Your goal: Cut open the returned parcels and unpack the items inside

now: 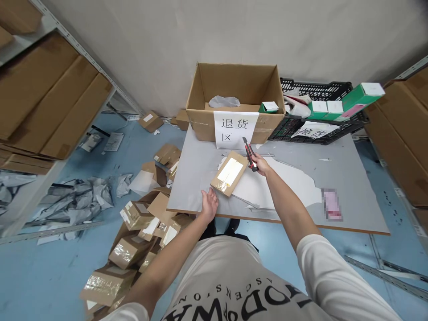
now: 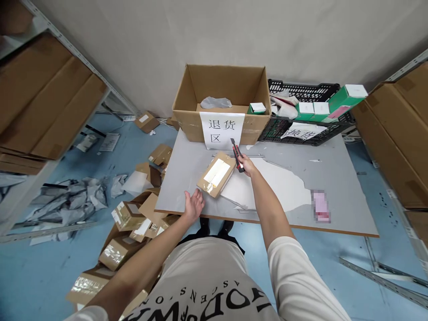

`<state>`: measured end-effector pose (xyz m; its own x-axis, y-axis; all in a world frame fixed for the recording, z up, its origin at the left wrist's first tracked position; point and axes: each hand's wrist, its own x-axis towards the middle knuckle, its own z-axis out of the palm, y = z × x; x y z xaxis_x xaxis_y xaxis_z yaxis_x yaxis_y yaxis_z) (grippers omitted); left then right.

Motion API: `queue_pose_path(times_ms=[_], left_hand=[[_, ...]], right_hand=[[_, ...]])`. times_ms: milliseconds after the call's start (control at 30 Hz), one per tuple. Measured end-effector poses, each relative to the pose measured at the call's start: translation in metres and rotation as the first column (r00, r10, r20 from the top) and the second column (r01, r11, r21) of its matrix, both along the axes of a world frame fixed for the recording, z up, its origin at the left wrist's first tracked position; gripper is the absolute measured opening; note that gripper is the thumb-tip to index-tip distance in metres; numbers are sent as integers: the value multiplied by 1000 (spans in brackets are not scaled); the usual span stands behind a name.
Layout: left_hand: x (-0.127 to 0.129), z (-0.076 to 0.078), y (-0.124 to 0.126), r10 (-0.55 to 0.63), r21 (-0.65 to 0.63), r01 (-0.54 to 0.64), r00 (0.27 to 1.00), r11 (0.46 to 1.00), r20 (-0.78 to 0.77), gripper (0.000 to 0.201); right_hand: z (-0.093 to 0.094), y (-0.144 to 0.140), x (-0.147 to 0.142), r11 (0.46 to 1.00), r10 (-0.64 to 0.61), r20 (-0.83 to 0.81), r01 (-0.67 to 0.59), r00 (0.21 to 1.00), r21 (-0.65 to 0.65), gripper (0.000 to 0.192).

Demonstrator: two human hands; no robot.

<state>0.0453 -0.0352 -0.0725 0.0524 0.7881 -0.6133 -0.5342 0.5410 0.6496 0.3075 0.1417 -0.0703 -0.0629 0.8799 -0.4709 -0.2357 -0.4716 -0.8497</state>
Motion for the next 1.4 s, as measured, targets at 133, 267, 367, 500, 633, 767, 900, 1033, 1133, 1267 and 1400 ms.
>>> queue_pose_path(times_ms=[133,267,367,500,633,767,900,1033,1133,1267,1400], left_hand=[[-35,1,39,-47,42,59,970,997,-237,75],[-51,2,100,-315,12,332,906,943,-283,79],[-44,3,131,-477,-25,484,849,875,-226,92],[-30,0,141,-644,10,647,760,762,-82,104],[-27,-2,138,-701,38,701,713,712,-19,102],[-29,1,131,-667,66,666,745,743,-11,98],[-25,6,107,-528,127,522,849,843,10,92],[-2,3,68,-277,166,267,960,949,36,80],[25,-1,42,-128,183,117,990,976,51,72],[59,-5,20,-59,196,59,998,979,-8,71],[78,-11,13,-87,147,100,992,984,-95,70]], right_hand=[[-9,-42,-1,963,-229,-29,231,973,137,24],[-25,-105,-25,917,-374,-140,388,917,92,30],[-34,-137,-48,907,-409,-253,421,877,-10,28],[-36,-148,-70,909,-410,-349,410,843,-78,30],[-32,-143,-77,914,-396,-387,396,832,-86,29],[-23,-130,-67,948,-312,-380,311,871,-66,26],[-10,-98,-46,990,-143,-302,133,943,-51,22],[5,-52,-31,993,101,-228,-114,968,-43,22],[16,-19,-30,960,256,-183,-271,949,-64,24],[26,15,-37,903,405,-142,-420,903,-90,24],[26,34,-45,848,501,-115,-513,858,-134,21]])
